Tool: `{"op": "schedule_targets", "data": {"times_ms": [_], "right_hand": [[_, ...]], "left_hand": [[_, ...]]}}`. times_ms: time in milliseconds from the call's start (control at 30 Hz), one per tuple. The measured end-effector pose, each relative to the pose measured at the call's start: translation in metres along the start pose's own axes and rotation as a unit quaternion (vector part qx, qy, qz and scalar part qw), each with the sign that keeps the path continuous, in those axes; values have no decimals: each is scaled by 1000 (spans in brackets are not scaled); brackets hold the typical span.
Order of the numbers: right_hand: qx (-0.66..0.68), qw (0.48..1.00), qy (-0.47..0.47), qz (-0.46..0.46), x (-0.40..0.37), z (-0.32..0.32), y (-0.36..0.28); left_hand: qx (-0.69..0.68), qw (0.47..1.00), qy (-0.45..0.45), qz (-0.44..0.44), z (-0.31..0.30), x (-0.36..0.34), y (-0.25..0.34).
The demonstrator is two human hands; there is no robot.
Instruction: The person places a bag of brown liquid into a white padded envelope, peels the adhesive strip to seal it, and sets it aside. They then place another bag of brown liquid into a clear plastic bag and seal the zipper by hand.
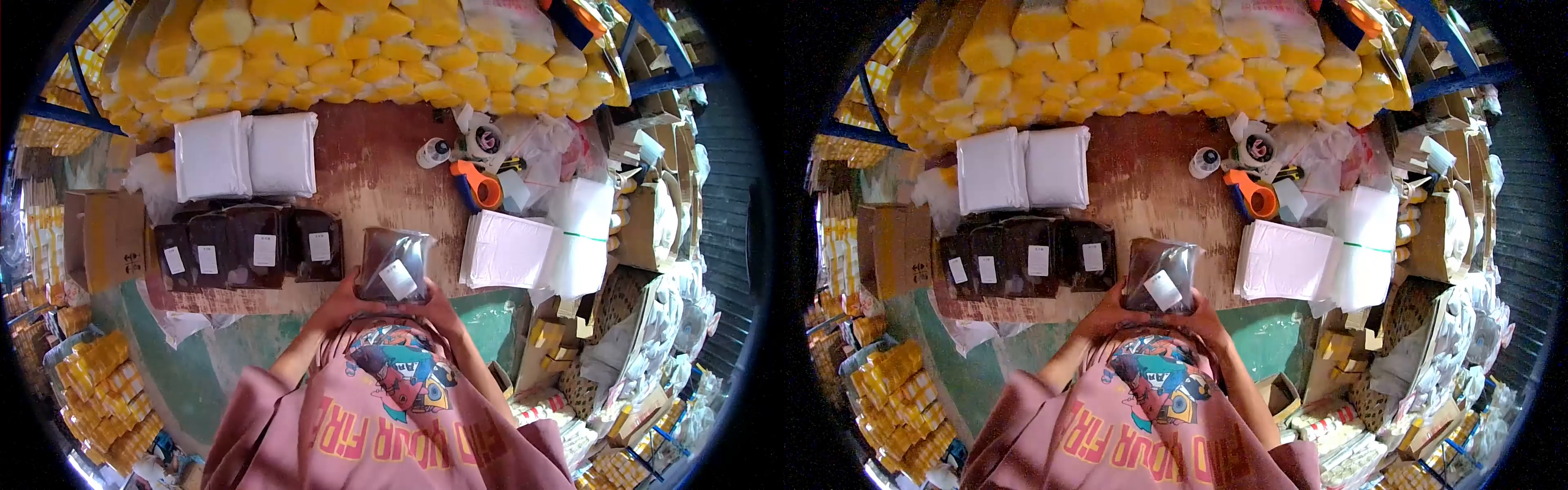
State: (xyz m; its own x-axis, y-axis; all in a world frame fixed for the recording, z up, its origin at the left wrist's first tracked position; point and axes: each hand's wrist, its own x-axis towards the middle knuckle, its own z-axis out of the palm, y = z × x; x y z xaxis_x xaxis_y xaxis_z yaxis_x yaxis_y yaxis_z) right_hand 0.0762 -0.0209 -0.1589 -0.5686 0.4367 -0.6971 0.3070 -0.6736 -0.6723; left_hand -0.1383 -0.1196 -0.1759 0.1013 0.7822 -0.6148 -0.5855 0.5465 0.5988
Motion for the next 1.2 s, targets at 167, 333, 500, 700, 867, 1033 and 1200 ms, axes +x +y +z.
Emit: {"op": "schedule_targets", "data": {"times_ms": [167, 333, 500, 700, 867, 1033, 1200], "right_hand": [[-12, 992, -54, -114, -27, 13, -56], [-45, 990, -1, -132, -38, 10, -30], [110, 987, 111, -48, -62, -9, 12], [364, 911, 160, -108, -105, -45, 27], [447, 812, 349, -139, -120, -105, 80], [463, 744, 438, -200, -135, -165, 78], [440, 726, 485, -211, -157, -217, 77]], "left_hand": [[-7, 998, -68, 9, -3, -1, 35], [42, 979, -194, -35, 28, 4, 97], [185, 945, -270, -9, 57, 42, 84], [481, 827, -289, -34, 151, 83, 95], [589, 755, -210, 198, 190, 165, 27], [713, 578, -271, 292, 285, 236, -23], [661, 594, -308, 338, 336, 315, -88]]}}
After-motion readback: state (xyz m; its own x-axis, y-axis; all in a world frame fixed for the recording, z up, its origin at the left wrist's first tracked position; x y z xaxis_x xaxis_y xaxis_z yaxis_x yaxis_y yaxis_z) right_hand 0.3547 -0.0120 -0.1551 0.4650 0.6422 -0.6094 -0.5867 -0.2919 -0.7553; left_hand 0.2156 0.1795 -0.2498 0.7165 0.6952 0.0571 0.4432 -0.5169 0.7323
